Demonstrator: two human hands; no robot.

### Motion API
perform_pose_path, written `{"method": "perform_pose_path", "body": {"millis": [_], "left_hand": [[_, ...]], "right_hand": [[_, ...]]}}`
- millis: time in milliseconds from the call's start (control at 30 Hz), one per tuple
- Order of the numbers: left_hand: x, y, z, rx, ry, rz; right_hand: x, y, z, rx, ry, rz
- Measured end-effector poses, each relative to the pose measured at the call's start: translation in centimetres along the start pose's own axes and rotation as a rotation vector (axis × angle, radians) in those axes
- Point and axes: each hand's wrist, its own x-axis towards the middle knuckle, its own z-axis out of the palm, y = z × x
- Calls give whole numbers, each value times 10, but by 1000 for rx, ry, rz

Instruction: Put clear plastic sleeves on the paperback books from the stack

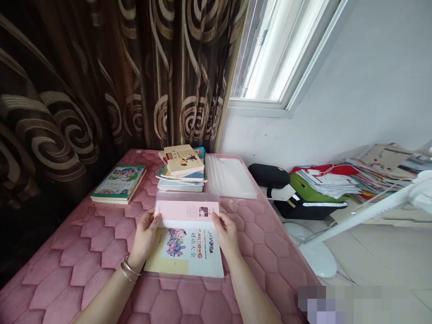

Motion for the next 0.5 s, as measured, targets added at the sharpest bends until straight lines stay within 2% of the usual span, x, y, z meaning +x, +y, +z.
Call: {"method": "perform_pose_path", "body": {"millis": [200,500], "left_hand": [[-1,0,-1,39,34,-21],[2,1,1,-26,-10,-7]], "right_hand": [[2,7,-1,-47,-8,-16],[1,6,0,-12,-14,1]]}}
